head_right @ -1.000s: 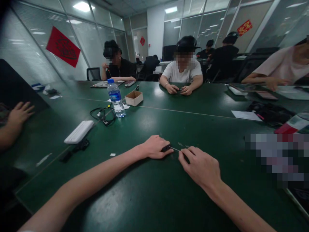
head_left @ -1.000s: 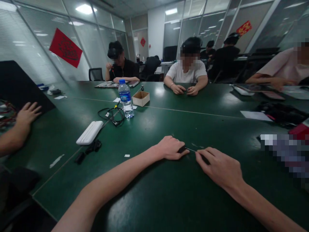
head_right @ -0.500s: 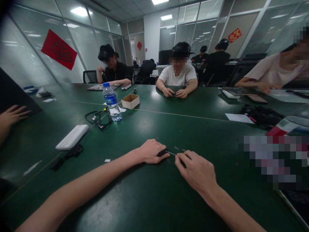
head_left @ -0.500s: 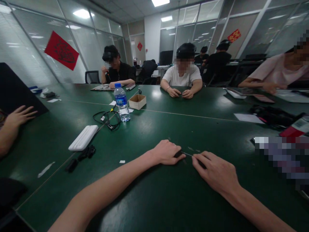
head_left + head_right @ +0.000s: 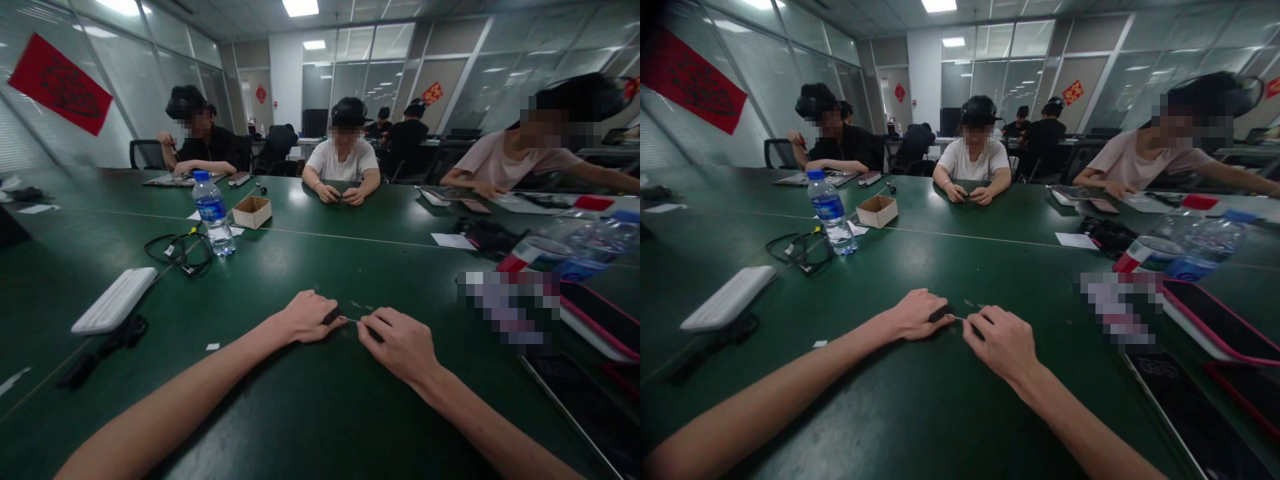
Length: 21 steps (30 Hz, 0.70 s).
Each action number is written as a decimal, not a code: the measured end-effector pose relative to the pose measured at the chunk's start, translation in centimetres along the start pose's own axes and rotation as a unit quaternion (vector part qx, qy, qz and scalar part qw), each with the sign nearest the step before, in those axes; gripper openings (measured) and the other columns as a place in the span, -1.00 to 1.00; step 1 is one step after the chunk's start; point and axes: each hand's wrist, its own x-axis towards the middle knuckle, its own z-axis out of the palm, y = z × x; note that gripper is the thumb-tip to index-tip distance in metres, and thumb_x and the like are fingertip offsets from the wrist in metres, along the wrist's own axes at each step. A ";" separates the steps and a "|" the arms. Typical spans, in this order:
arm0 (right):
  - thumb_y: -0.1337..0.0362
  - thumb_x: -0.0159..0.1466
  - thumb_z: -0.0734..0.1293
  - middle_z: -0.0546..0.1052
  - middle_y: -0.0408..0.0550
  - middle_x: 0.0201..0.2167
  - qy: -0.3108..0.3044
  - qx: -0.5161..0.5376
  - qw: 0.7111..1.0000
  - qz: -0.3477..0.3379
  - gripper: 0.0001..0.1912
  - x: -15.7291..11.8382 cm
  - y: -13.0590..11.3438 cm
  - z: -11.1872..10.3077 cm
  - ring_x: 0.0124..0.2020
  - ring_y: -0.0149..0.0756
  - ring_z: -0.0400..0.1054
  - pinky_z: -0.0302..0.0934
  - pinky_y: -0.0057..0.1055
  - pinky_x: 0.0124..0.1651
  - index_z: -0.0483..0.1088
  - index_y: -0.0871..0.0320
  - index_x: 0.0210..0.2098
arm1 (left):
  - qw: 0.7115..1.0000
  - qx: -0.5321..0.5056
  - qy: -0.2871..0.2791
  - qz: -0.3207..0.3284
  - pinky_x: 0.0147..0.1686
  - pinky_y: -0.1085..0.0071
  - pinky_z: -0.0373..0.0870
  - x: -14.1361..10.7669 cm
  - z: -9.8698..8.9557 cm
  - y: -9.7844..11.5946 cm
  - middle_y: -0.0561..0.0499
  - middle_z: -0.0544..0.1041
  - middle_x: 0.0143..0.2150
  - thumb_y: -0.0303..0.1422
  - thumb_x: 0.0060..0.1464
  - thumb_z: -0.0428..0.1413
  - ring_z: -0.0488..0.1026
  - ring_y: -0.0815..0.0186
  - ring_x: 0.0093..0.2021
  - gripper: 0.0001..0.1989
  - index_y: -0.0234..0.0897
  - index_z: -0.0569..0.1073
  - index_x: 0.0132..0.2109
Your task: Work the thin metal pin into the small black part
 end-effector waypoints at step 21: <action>0.19 0.35 0.13 0.50 -0.01 -0.37 -0.048 -0.013 0.997 0.054 -0.64 0.3 0.3 0.0 -0.42 -0.39 0.30 0.10 -0.49 -0.41 0.51 0.20 -0.31 | 1.000 0.013 -0.004 0.009 -0.27 0.25 0.35 0.1 0.4 -0.1 -0.07 0.53 -0.35 -0.05 0.26 -0.24 0.49 0.19 -0.36 -0.53 -0.28 0.38 -0.29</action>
